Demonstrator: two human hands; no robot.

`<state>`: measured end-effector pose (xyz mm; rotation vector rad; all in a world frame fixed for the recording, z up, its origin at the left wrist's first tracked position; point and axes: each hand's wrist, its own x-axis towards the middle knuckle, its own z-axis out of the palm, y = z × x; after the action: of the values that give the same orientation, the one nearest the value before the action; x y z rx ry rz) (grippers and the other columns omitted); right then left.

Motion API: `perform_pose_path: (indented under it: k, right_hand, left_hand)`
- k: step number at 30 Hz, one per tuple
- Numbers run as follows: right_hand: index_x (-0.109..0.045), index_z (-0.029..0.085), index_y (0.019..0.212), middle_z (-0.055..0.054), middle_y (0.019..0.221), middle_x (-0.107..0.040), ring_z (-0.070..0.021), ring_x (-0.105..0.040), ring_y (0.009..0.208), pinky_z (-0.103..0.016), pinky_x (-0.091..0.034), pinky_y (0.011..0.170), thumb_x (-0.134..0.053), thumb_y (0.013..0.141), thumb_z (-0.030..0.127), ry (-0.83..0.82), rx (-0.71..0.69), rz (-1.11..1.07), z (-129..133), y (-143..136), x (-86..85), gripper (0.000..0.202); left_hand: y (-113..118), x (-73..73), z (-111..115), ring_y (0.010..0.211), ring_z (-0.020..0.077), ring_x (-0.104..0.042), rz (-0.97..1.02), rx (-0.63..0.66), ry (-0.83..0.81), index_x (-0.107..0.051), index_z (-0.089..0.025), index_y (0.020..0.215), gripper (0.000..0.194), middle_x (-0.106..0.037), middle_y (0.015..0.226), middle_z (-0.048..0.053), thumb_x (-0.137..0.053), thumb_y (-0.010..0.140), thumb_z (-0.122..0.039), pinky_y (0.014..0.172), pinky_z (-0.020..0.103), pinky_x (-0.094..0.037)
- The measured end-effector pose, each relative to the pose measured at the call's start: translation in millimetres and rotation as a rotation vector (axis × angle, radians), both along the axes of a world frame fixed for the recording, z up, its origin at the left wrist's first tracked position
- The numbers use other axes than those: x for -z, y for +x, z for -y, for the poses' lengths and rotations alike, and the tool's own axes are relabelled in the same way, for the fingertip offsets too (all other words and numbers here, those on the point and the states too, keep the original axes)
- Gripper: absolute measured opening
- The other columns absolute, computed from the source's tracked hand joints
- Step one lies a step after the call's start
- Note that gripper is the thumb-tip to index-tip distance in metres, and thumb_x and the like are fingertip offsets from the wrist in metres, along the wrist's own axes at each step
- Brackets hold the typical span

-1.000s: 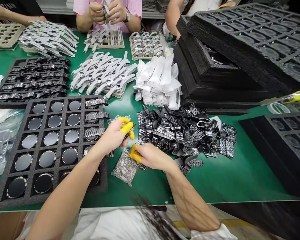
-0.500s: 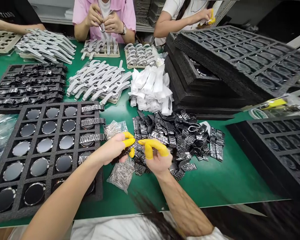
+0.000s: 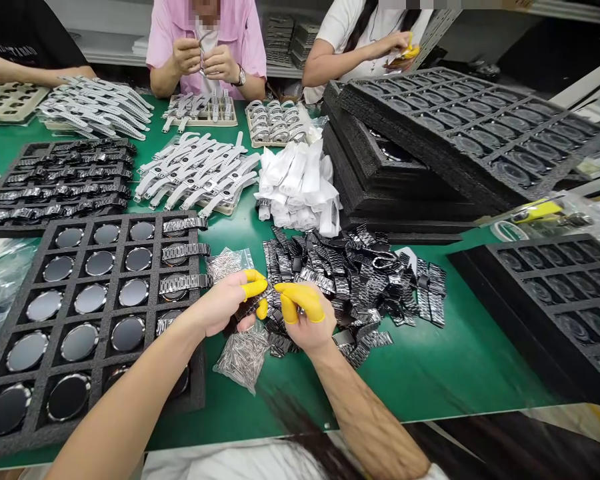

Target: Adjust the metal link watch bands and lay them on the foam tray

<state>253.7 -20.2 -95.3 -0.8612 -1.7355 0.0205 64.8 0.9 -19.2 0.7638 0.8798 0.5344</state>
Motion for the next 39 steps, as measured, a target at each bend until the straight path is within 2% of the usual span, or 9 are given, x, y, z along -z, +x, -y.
perform_pose_path:
  k: [5, 9, 15, 22, 25, 28, 30, 34, 39]
  right_hand:
    - [-0.068, 0.029, 0.103, -0.007, 0.096, -0.077, -0.0243, -0.075, 0.083, -0.043, -0.063, 0.07, -0.067, 0.1, 0.033, -0.19, -0.019, -0.055, -3.9, -0.5, 9.7, 0.005]
    - [-0.067, 0.028, 0.113, -0.01, 0.115, -0.073, -0.0216, -0.072, 0.087, -0.035, -0.06, 0.062, -0.07, 0.098, 0.049, -0.337, -0.164, -0.208, -11.6, 0.1, 10.3, 0.026]
    - [-0.073, 0.029, 0.104, -0.01, 0.126, -0.07, -0.0225, -0.07, 0.093, -0.044, -0.063, 0.081, -0.061, 0.099, 0.064, -0.519, -0.371, -0.187, -10.6, 2.7, 5.0, 0.038]
    - [-0.061, 0.028, 0.093, -0.007, 0.108, -0.074, -0.0254, -0.073, 0.099, -0.049, -0.062, 0.09, -0.067, 0.097, 0.059, -0.5, -0.264, -0.577, -14.4, 1.1, -2.3, 0.032]
    - [-0.053, 0.029, 0.096, -0.005, 0.105, -0.073, -0.0243, -0.074, 0.087, -0.049, -0.063, 0.083, -0.065, 0.095, 0.067, -0.582, -0.247, -0.711, -19.9, 1.6, -3.7, 0.039]
    - [-0.05, 0.031, 0.101, -0.001, 0.097, -0.072, -0.0204, -0.071, 0.074, -0.043, -0.063, 0.072, -0.061, 0.098, 0.065, -0.636, -0.271, -0.801, -20.8, 2.9, -4.9, 0.036]
    - [-0.049, 0.032, 0.102, 0.002, 0.091, -0.07, -0.0169, -0.066, 0.064, -0.036, -0.06, 0.063, -0.059, 0.1, 0.063, -0.65, -0.281, -0.811, -19.3, 3.3, -6.8, 0.033]
    - [-0.053, 0.032, 0.099, 0.003, 0.088, -0.069, -0.0132, -0.058, 0.056, -0.028, -0.052, 0.053, -0.062, 0.1, 0.061, -0.68, -0.306, -0.863, -15.4, 4.6, -14.0, 0.03]
    - [-0.059, 0.031, 0.093, 0.002, 0.086, -0.066, -0.012, -0.052, 0.052, -0.026, -0.04, 0.043, -0.078, 0.09, 0.058, -0.813, -0.409, -1.085, -12.3, 12.7, -23.8, 0.033]
  left_hand:
    - [-0.1, -2.0, -1.3, 0.032, 0.0049, -0.043, 0.022, 0.024, -0.005, -0.06, -0.016, 0.088, 0.031, -0.065, 0.063, 0.0, -0.071, 0.09, -0.044, 0.033, 0.017, -0.029]
    - [-1.6, -4.7, -1.5, 0.033, 0.0032, -0.039, 0.031, 0.042, -0.025, -0.066, -0.013, 0.082, 0.033, -0.062, 0.062, 0.001, -0.073, 0.085, -0.045, 0.033, 0.017, -0.025]
    - [-3.0, -5.7, 1.8, 0.046, 0.0108, -0.051, 0.137, 0.099, -0.023, -0.07, -0.018, 0.104, 0.047, -0.066, 0.071, 0.004, -0.067, 0.087, -0.061, 0.034, 0.02, -0.023]
    - [-1.8, -0.4, 0.5, 0.056, 0.0106, -0.056, -0.256, 0.416, 0.297, -0.058, -0.019, 0.096, 0.022, -0.065, 0.078, -0.001, -0.07, 0.089, -0.036, 0.055, 0.023, -0.045]
    - [-2.3, -0.4, 2.7, 0.072, 0.0182, -0.065, -0.456, 0.456, 0.504, -0.064, -0.019, 0.111, 0.032, -0.071, 0.092, 0.004, -0.073, 0.085, -0.035, 0.065, 0.028, -0.05]
    - [-11.9, -17.8, 4.2, 0.101, 0.0297, -0.07, -0.641, 0.389, 0.758, -0.064, -0.018, 0.13, 0.057, -0.074, 0.111, 0.012, -0.082, 0.078, -0.033, 0.083, 0.034, -0.053]
    - [-25.9, -39.2, 8.0, 0.116, 0.0324, -0.066, -0.714, 0.321, 0.892, -0.065, -0.02, 0.132, 0.051, -0.073, 0.121, 0.013, -0.077, 0.085, -0.035, 0.094, 0.037, -0.051]
    - [-58.8, -72.0, 44.7, 0.105, 0.0289, -0.067, -1.059, 0.275, 1.049, -0.072, -0.025, 0.118, 0.024, -0.073, 0.116, 0.009, -0.056, 0.101, -0.031, 0.093, 0.04, -0.049]
    - [-69.7, -43.0, 141.0, 0.09, 0.033, -0.063, -1.819, 0.502, 0.986, -0.078, -0.017, 0.097, 0.028, -0.073, 0.102, 0.016, -0.052, 0.094, -0.009, 0.074, 0.045, -0.048]
